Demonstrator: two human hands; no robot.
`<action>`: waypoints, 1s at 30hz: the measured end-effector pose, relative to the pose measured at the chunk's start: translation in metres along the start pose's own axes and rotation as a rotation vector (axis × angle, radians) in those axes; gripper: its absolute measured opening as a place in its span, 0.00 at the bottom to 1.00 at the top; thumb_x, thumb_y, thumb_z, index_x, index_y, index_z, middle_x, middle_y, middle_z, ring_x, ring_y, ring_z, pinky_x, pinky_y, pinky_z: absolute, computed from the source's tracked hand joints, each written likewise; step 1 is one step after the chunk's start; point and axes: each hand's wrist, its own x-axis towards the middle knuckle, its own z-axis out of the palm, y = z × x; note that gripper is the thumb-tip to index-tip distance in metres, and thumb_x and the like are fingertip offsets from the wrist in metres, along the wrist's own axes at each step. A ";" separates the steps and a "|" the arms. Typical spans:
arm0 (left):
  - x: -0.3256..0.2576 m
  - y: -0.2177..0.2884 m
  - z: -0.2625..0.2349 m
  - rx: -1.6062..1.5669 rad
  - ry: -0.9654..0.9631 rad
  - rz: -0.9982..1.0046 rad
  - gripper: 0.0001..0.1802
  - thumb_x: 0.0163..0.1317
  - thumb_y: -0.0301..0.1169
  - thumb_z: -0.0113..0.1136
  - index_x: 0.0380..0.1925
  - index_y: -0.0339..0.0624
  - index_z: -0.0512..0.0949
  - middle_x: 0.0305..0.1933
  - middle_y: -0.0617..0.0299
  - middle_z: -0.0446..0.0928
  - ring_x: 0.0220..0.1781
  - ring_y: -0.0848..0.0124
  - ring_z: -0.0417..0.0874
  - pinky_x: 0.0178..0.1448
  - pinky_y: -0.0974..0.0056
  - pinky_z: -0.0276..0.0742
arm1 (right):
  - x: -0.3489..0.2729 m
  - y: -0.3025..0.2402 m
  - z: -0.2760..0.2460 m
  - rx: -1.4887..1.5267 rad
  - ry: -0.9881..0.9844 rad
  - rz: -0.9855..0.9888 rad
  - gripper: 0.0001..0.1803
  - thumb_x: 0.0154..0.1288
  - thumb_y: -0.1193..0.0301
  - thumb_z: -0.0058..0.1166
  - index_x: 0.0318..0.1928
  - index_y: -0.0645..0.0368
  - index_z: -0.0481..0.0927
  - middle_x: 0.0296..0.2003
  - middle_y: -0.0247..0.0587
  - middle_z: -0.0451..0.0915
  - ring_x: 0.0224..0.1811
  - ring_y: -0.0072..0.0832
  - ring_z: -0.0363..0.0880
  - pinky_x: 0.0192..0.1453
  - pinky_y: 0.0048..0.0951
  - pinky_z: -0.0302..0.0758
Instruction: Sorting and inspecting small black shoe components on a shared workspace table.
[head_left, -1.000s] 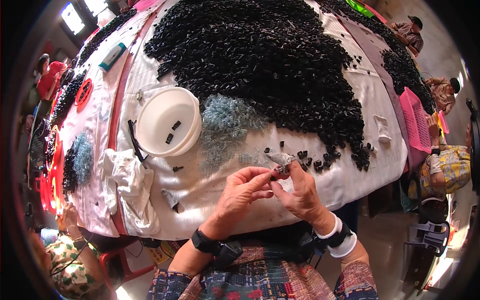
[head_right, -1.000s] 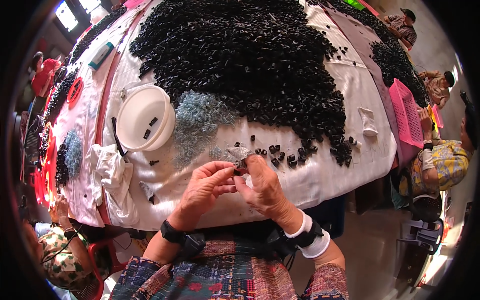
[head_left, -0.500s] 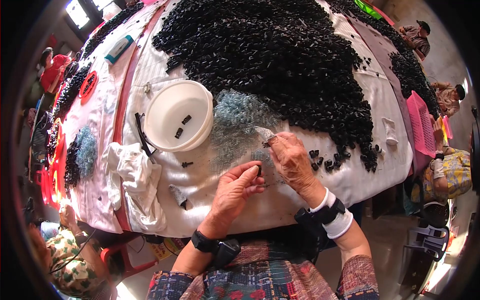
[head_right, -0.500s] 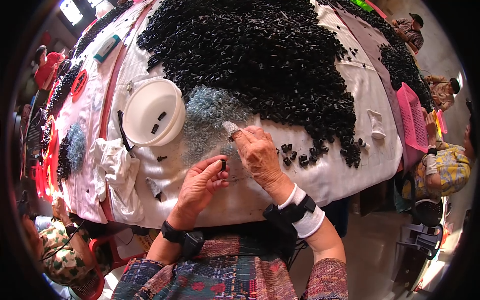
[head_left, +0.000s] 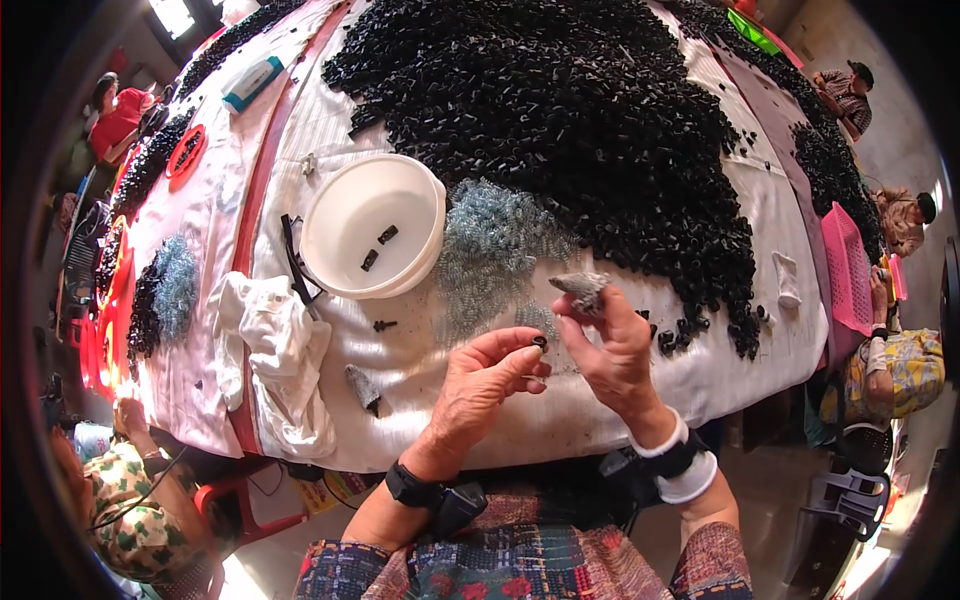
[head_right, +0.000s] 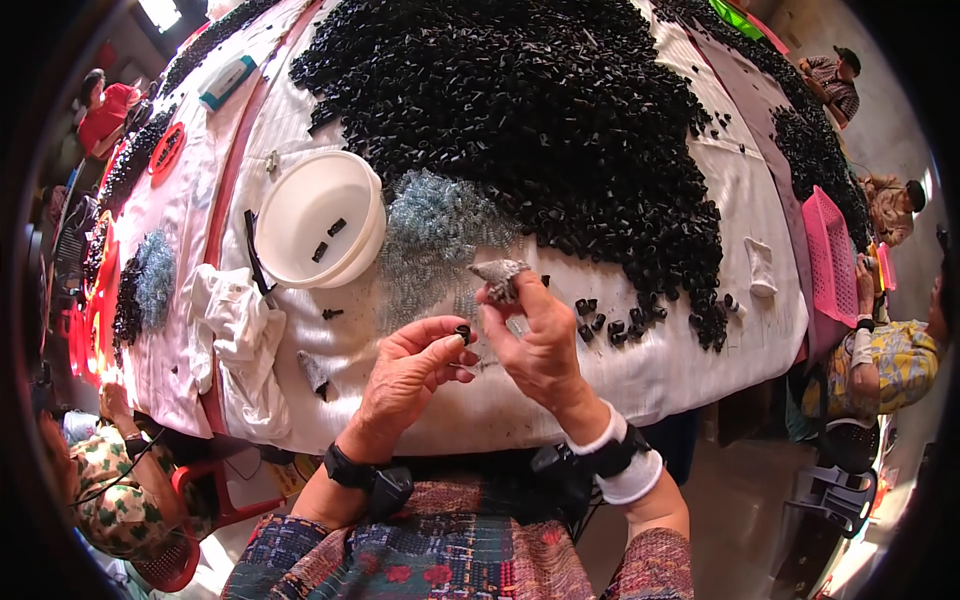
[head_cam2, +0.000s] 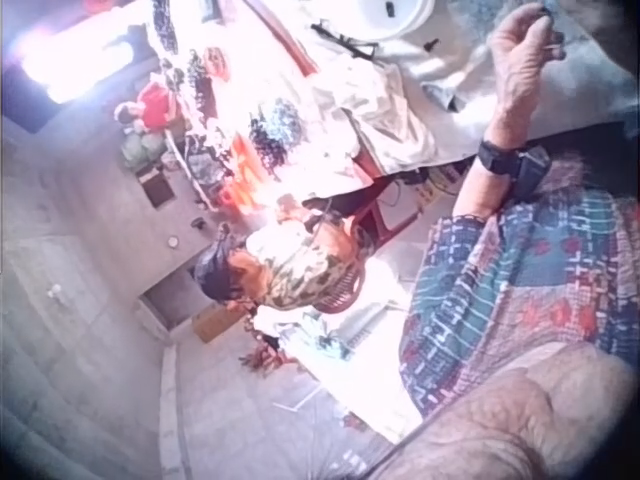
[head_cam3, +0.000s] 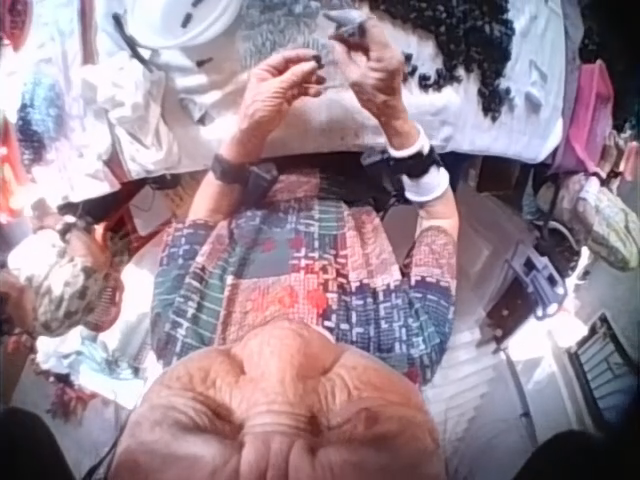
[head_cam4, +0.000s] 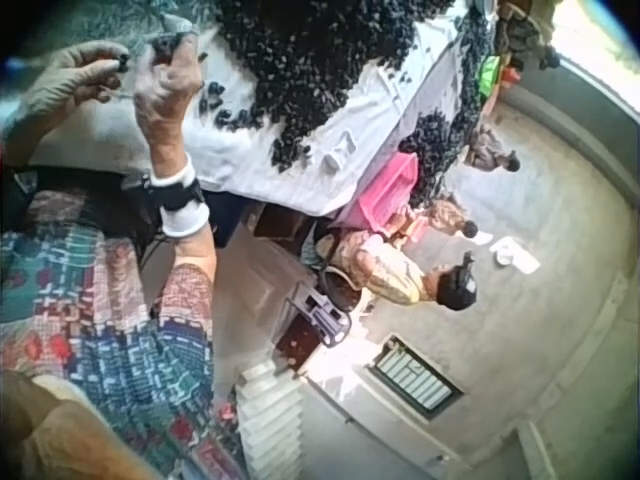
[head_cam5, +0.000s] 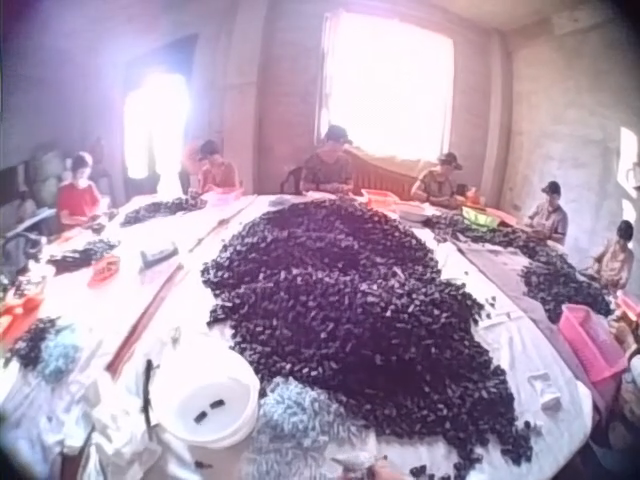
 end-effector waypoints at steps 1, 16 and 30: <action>-0.001 0.001 0.004 0.016 -0.034 0.012 0.14 0.62 0.28 0.60 0.46 0.35 0.77 0.39 0.60 0.80 0.39 0.72 0.82 0.41 0.69 0.81 | -0.005 -0.007 -0.002 0.193 -0.001 0.092 0.19 0.57 0.87 0.53 0.50 0.62 0.74 0.38 0.39 0.78 0.40 0.25 0.79 0.43 0.25 0.78; 0.003 0.002 0.018 0.152 -0.002 0.151 0.12 0.60 0.26 0.62 0.43 0.33 0.78 0.37 0.58 0.82 0.36 0.74 0.82 0.39 0.71 0.80 | -0.016 0.000 -0.008 0.391 -0.040 0.072 0.19 0.59 0.86 0.54 0.51 0.65 0.73 0.39 0.36 0.78 0.42 0.20 0.76 0.48 0.22 0.74; 0.007 0.003 0.025 0.157 -0.061 0.162 0.12 0.60 0.27 0.62 0.43 0.33 0.78 0.39 0.57 0.82 0.36 0.74 0.82 0.40 0.70 0.80 | -0.017 -0.004 -0.011 0.199 0.032 -0.020 0.20 0.60 0.84 0.54 0.53 0.63 0.72 0.37 0.36 0.80 0.38 0.18 0.77 0.44 0.22 0.75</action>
